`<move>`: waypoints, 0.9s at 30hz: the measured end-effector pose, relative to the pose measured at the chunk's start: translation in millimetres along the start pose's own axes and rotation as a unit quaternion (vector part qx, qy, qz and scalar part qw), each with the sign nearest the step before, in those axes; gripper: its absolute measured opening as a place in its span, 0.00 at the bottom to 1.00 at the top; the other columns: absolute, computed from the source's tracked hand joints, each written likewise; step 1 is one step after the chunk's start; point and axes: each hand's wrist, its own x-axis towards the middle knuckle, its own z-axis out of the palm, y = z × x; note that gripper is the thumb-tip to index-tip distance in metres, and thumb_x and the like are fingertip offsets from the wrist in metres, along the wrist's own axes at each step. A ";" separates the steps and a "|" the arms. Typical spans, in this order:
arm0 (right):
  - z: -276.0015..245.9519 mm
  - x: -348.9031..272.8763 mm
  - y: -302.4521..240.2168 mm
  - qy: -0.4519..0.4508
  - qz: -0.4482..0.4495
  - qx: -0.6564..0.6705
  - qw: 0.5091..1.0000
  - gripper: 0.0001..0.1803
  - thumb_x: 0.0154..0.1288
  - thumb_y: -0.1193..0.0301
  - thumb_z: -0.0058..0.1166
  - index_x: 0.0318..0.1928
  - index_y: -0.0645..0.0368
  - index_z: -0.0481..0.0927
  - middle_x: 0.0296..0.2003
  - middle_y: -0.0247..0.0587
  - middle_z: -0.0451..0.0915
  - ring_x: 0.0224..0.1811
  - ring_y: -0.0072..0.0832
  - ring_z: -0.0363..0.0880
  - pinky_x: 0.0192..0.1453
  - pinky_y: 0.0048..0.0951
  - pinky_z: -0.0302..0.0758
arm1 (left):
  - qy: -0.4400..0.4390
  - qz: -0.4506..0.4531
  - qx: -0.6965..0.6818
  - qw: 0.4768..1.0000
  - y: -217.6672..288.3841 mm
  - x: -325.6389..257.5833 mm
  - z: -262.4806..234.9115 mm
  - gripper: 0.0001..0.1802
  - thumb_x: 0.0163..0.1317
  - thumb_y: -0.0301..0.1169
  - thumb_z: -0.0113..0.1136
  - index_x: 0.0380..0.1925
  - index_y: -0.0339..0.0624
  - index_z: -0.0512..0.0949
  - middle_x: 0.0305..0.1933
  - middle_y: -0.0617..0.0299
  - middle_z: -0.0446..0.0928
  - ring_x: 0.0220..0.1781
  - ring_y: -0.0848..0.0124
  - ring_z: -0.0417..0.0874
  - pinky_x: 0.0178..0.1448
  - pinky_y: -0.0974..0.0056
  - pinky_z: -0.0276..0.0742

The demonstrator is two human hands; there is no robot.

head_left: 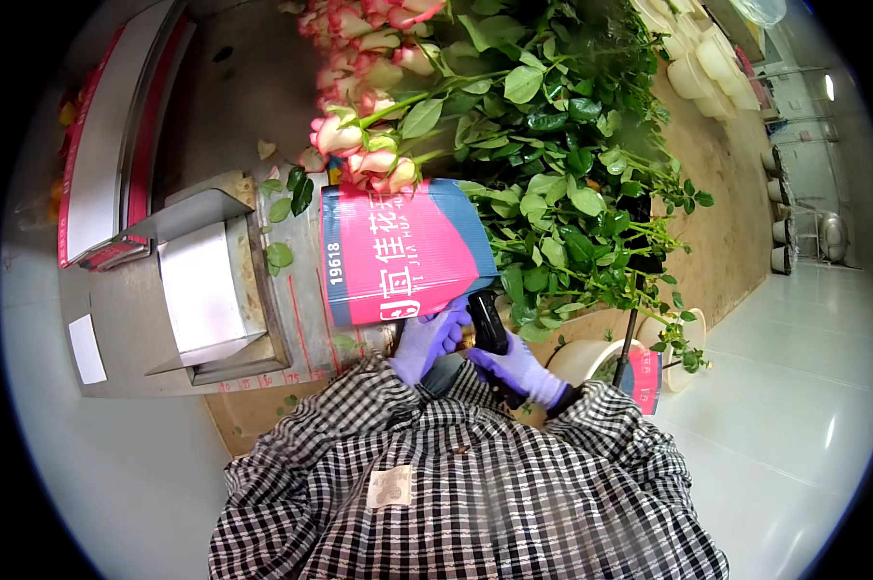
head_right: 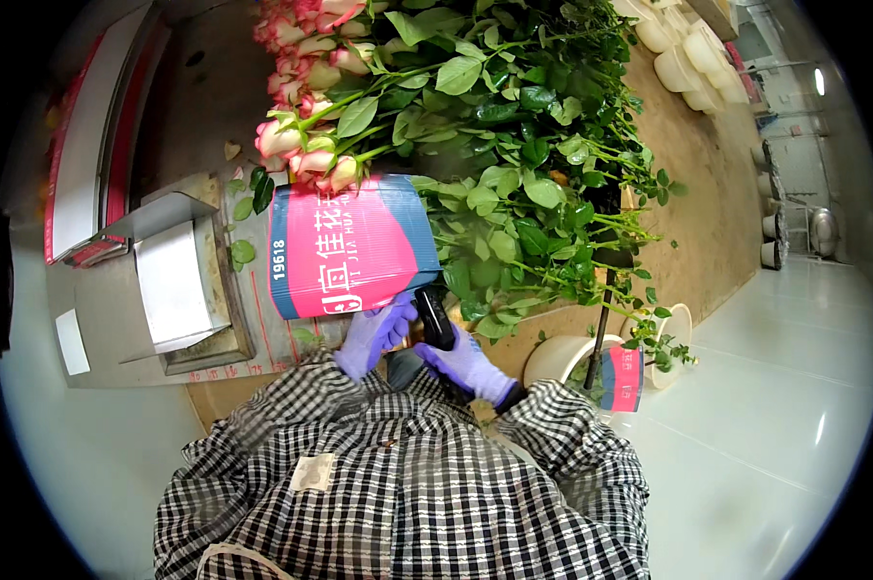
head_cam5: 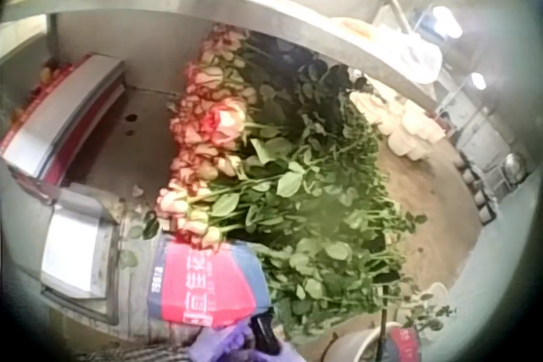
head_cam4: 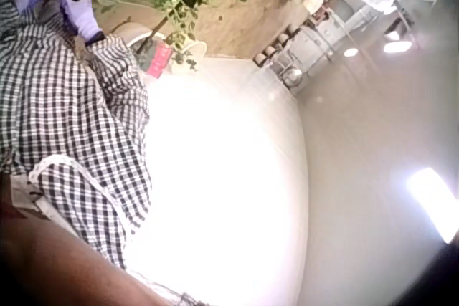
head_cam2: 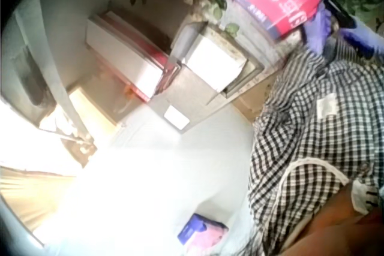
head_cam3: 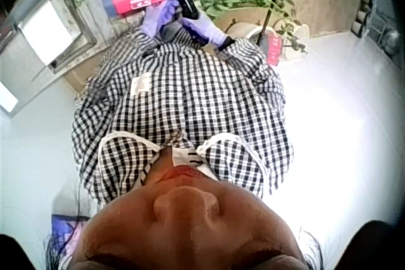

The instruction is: The person arranges pink and white roses into a rectangular box, trims the stems with shears, wraps the bouquet in clear plastic, and secures it with a rubber band. The person repeats this process for multiple bouquets, placing finished units into a nearby bucket.

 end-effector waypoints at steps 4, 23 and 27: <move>-31.5 -43.6 -22.0 -0.131 0.187 -0.109 0.967 0.27 0.58 0.81 0.60 0.58 0.62 0.68 0.33 0.32 0.76 0.31 0.19 0.74 0.36 0.23 0.74 | -0.203 -0.096 0.067 0.972 35.5 -64.6 -26.6 0.13 0.72 0.34 0.54 0.49 0.41 0.81 0.41 0.59 0.81 0.37 0.75 0.83 0.35 0.73 0.76; 321.5 372.5 -294.5 0.278 -0.318 -0.642 0.639 0.45 0.60 0.40 0.57 0.63 0.64 0.67 0.63 0.56 0.68 0.63 0.48 0.68 0.65 0.52 0.66 | 0.065 0.311 0.727 0.609 57.2 -17.7 -76.9 0.40 0.63 0.61 0.51 0.65 0.44 0.68 0.70 0.52 0.65 0.76 0.53 0.59 0.80 0.38 0.39; 288.6 261.5 -298.1 0.122 -0.361 -0.617 0.688 0.27 0.63 0.59 0.51 0.56 0.66 0.75 0.53 0.62 0.76 0.58 0.53 0.74 0.64 0.46 0.69 | 0.042 0.313 0.752 0.579 47.3 -20.6 -84.8 0.42 0.62 0.60 0.53 0.69 0.43 0.64 0.73 0.50 0.62 0.77 0.52 0.57 0.79 0.37 0.39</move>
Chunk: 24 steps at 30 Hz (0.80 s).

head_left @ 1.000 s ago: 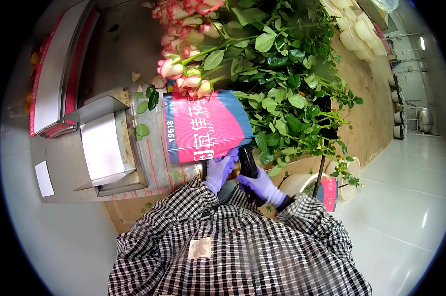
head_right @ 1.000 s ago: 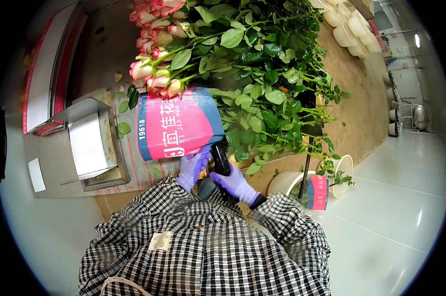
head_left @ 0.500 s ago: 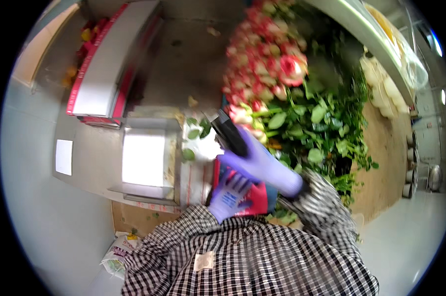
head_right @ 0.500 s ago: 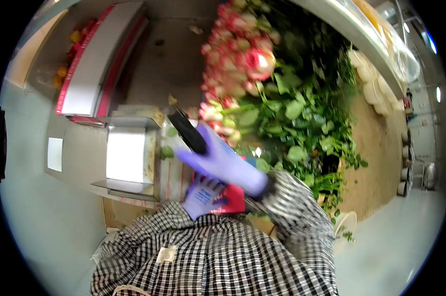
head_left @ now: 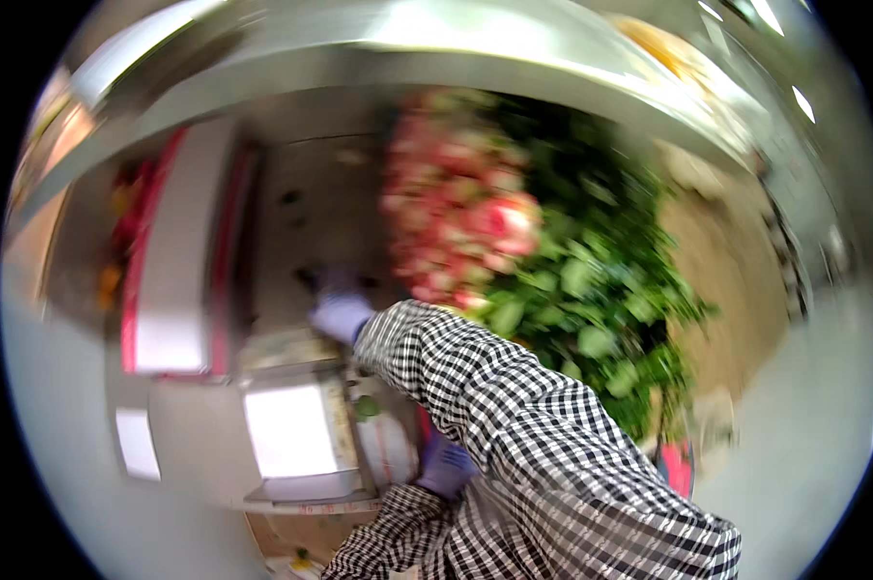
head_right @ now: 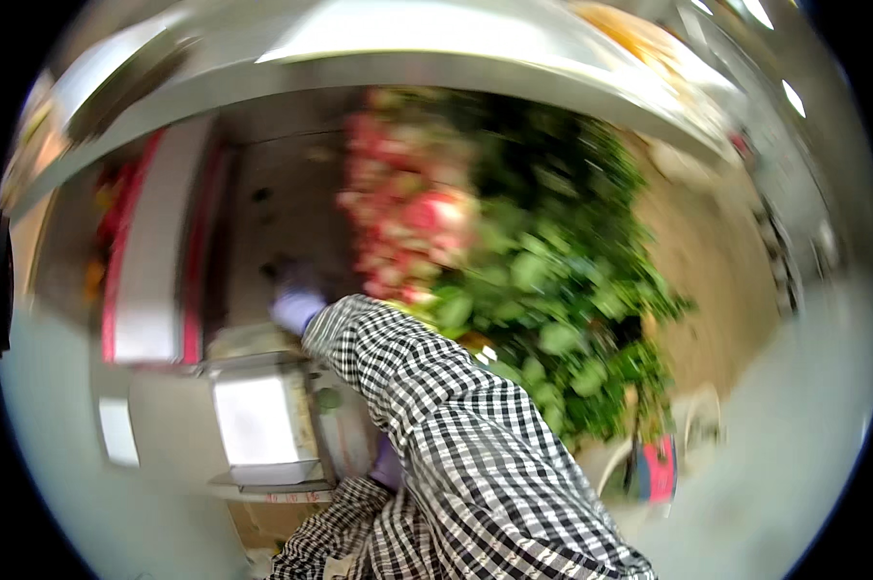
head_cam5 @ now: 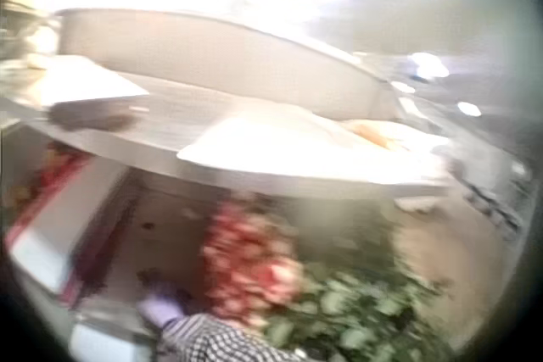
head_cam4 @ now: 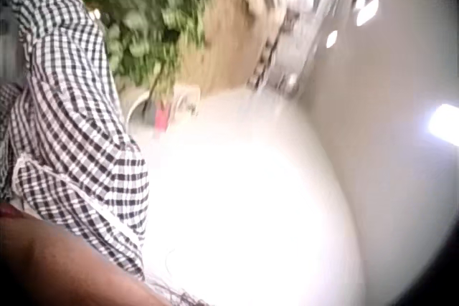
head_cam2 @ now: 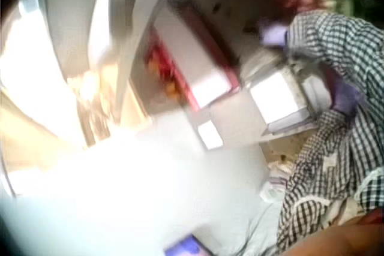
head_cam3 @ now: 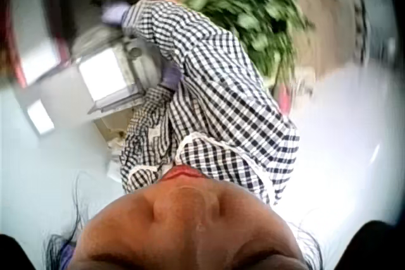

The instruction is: The person arranges pink and white roses into a rectangular box, trims the stems with shears, wraps the bouquet in clear plastic, and secures it with a rubber band. The person repeats this process for multiple bouquets, placing finished units into a nearby bucket.

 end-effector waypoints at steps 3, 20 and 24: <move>-60.3 -163.9 23.6 0.257 -0.316 0.273 0.872 0.15 0.60 0.66 0.57 0.45 0.61 0.79 0.45 0.54 0.80 0.51 0.47 0.77 0.58 0.44 0.73 | -0.020 0.005 0.003 1.000 -4.0 -5.8 8.6 0.45 0.61 0.60 0.55 0.71 0.43 0.62 0.75 0.49 0.59 0.78 0.51 0.56 0.79 0.36 0.38; 39.7 -678.0 395.8 0.403 0.131 0.899 0.109 0.25 0.74 0.64 0.52 0.67 0.59 0.70 0.61 0.44 0.77 0.63 0.36 0.75 0.70 0.40 0.70 | -0.017 0.212 -0.093 0.973 351.6 293.8 67.8 0.42 0.64 0.50 0.60 0.68 0.32 0.62 0.68 0.42 0.68 0.71 0.49 0.66 0.75 0.50 0.56; 25.6 -650.4 426.1 0.289 0.092 0.865 0.399 0.32 0.78 0.54 0.43 0.72 0.61 0.61 0.67 0.42 0.68 0.67 0.33 0.69 0.70 0.39 0.66 | -0.182 -0.084 -0.070 0.977 352.1 354.3 119.7 0.38 0.67 0.54 0.56 0.65 0.34 0.68 0.63 0.44 0.75 0.64 0.52 0.76 0.70 0.58 0.66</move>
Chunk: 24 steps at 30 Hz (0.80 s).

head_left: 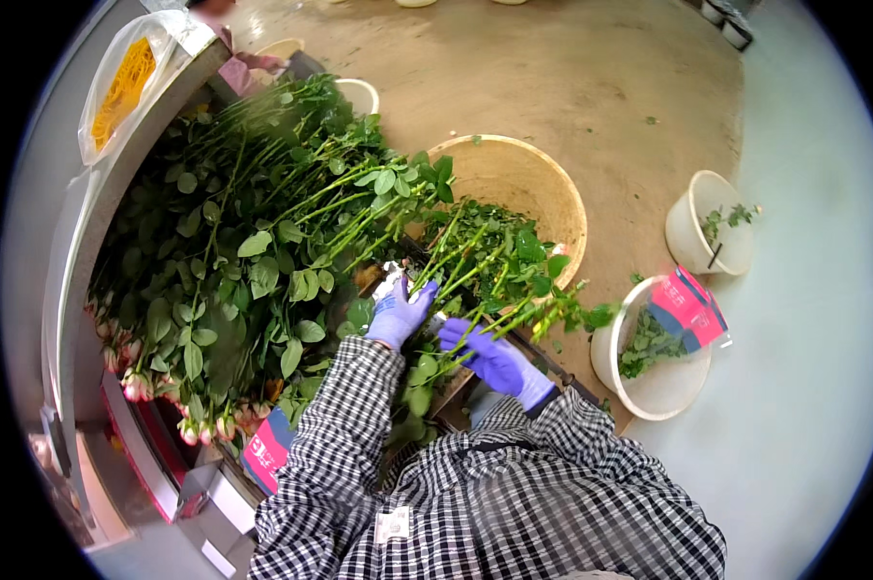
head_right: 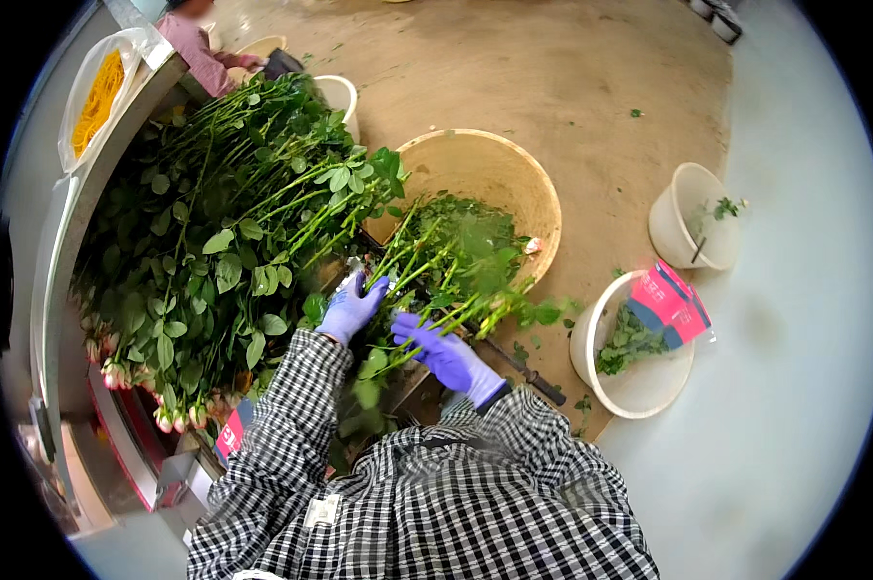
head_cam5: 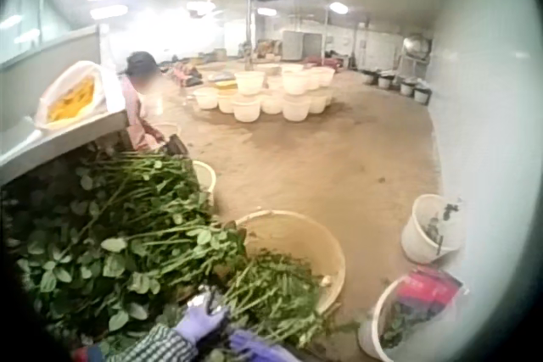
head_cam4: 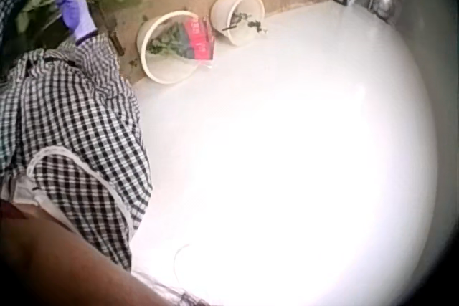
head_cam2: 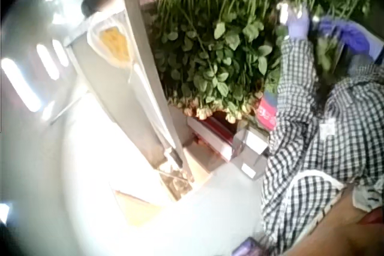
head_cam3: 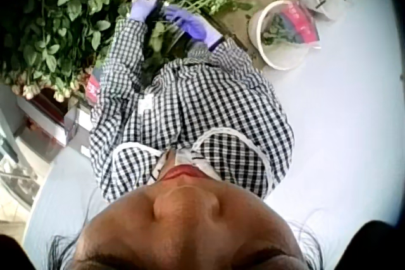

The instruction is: The person arranges pink and white roses into a rectangular box, trims the stems with shears, wraps the bouquet in clear plastic, and secures it with a rubber band. The person repeats this process for multiple bouquets, placing finished units into a nearby bucket.

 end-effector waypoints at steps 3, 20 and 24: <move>20.2 13.5 -16.2 0.223 0.144 -0.133 0.955 0.35 0.70 0.45 0.52 0.68 0.53 0.71 0.53 0.29 0.78 0.45 0.21 0.72 0.47 0.26 0.69 | -0.125 -0.012 -0.138 0.982 -18.6 13.0 -2.1 0.34 0.72 0.51 0.52 0.65 0.33 0.69 0.63 0.51 0.76 0.65 0.64 0.75 0.70 0.63 0.66; 39.9 103.4 -51.4 0.105 0.093 -0.348 0.927 0.24 0.75 0.61 0.49 0.66 0.60 0.69 0.42 0.41 0.82 0.44 0.24 0.80 0.47 0.29 0.78 | -0.133 0.061 0.121 0.982 -6.9 -10.1 -20.1 0.60 0.45 0.55 0.74 0.71 0.37 0.55 0.65 0.40 0.71 0.65 0.51 0.75 0.67 0.56 0.71; 44.1 42.0 -66.8 0.118 0.112 -0.178 0.970 0.19 0.74 0.70 0.50 0.61 0.63 0.75 0.44 0.38 0.82 0.51 0.22 0.78 0.53 0.24 0.76 | -0.020 0.043 0.128 0.991 -2.4 -13.5 -0.9 0.46 0.49 0.53 0.71 0.63 0.42 0.65 0.58 0.45 0.77 0.59 0.50 0.79 0.62 0.53 0.75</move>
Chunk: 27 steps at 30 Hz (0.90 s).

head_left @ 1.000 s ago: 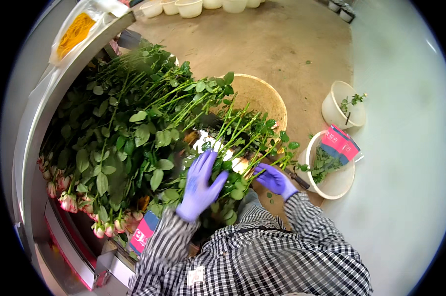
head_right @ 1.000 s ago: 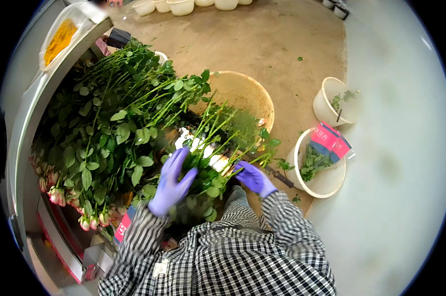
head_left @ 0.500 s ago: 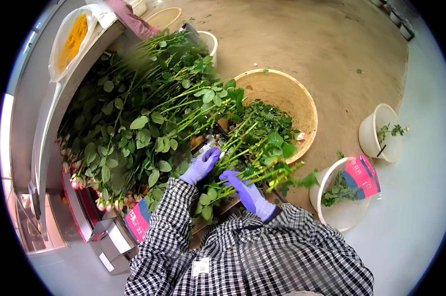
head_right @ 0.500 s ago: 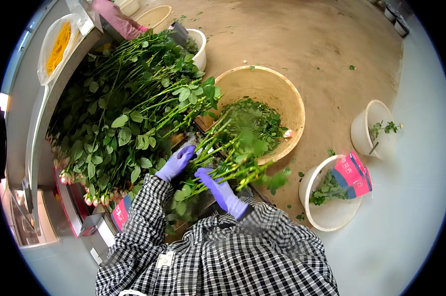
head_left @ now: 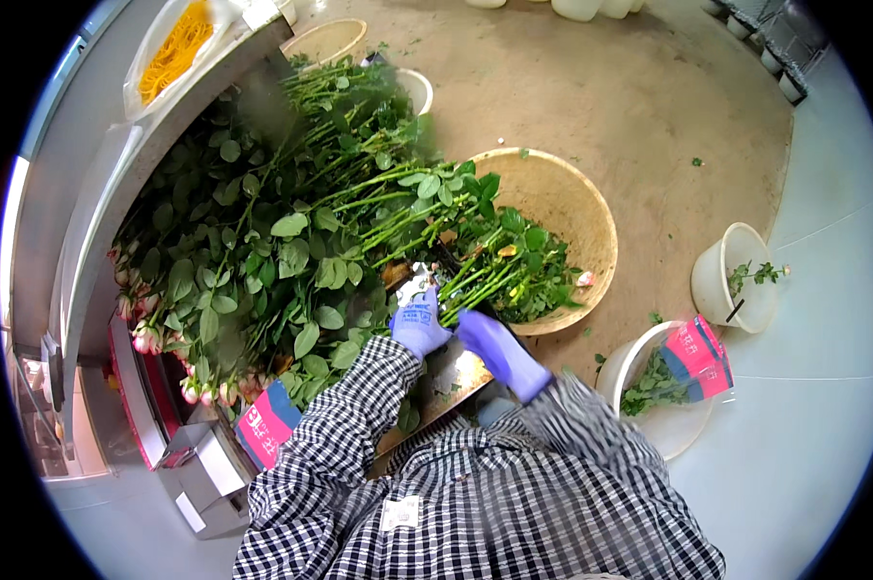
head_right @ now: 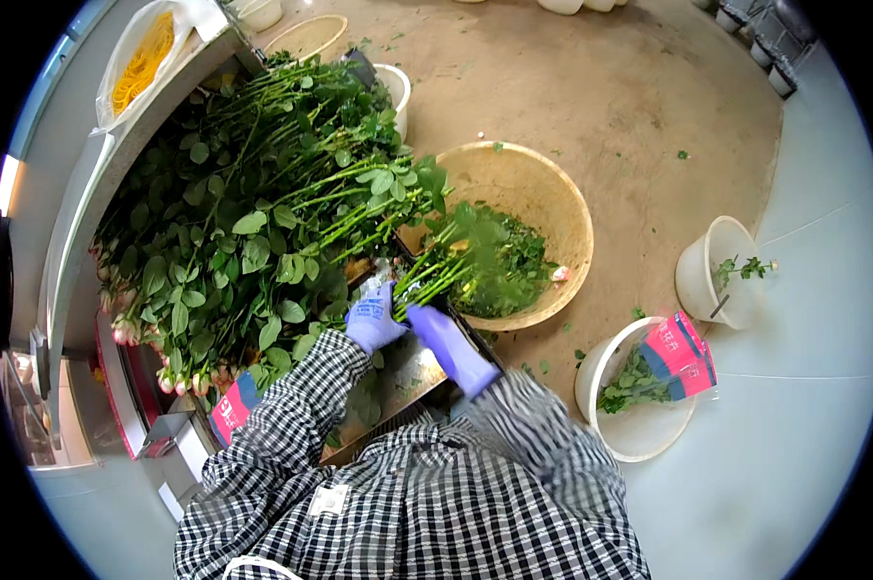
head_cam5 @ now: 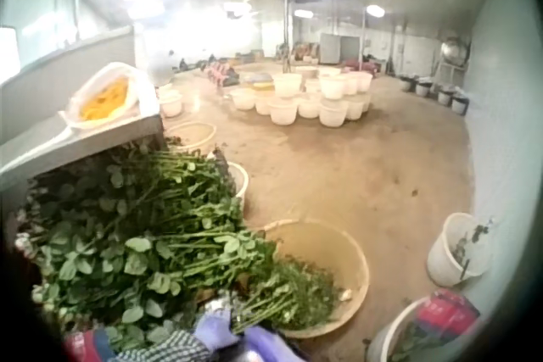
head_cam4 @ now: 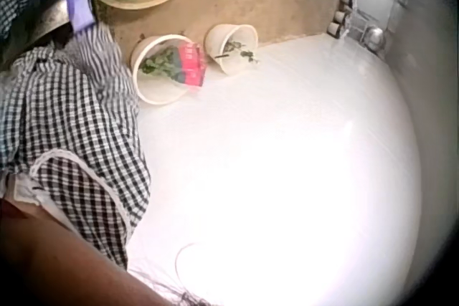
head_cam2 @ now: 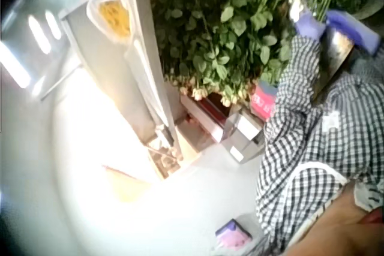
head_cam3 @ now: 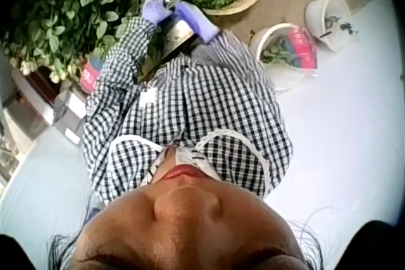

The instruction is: The person arranges pink and white roses into a rectangular box, trims the stems with shears, wraps the bouquet in clear plastic, and secures it with a rubber band. The person repeats this process for multiple bouquets, placing finished units into a nearby bucket.

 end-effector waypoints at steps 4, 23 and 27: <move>-76.7 -121.5 46.0 0.209 -0.118 -0.172 0.956 0.22 0.69 0.65 0.60 0.57 0.65 0.77 0.49 0.37 0.82 0.47 0.21 0.78 0.52 0.26 0.76 | -0.009 -0.040 0.031 0.999 2.1 3.9 3.8 0.39 0.52 0.49 0.68 0.60 0.42 0.68 0.58 0.47 0.77 0.61 0.54 0.78 0.61 0.53 0.76; 108.6 -216.0 -397.1 0.256 -0.436 -0.505 0.700 0.23 0.74 0.53 0.48 0.46 0.62 0.82 0.27 0.34 0.80 0.16 0.14 0.69 0.18 0.17 0.62 | -0.038 0.208 -0.042 0.976 -21.4 -164.7 -109.7 0.41 0.54 0.54 0.68 0.59 0.39 0.66 0.46 0.44 0.81 0.47 0.50 0.84 0.50 0.52 0.79; 175.9 -143.1 -485.3 0.053 -0.382 -0.610 0.692 0.26 0.75 0.49 0.45 0.51 0.61 0.79 0.33 0.33 0.80 0.20 0.14 0.70 0.23 0.16 0.65 | -0.003 0.088 0.035 0.996 -0.1 -60.1 -53.0 0.36 0.59 0.50 0.64 0.59 0.40 0.65 0.48 0.46 0.81 0.49 0.52 0.84 0.51 0.51 0.79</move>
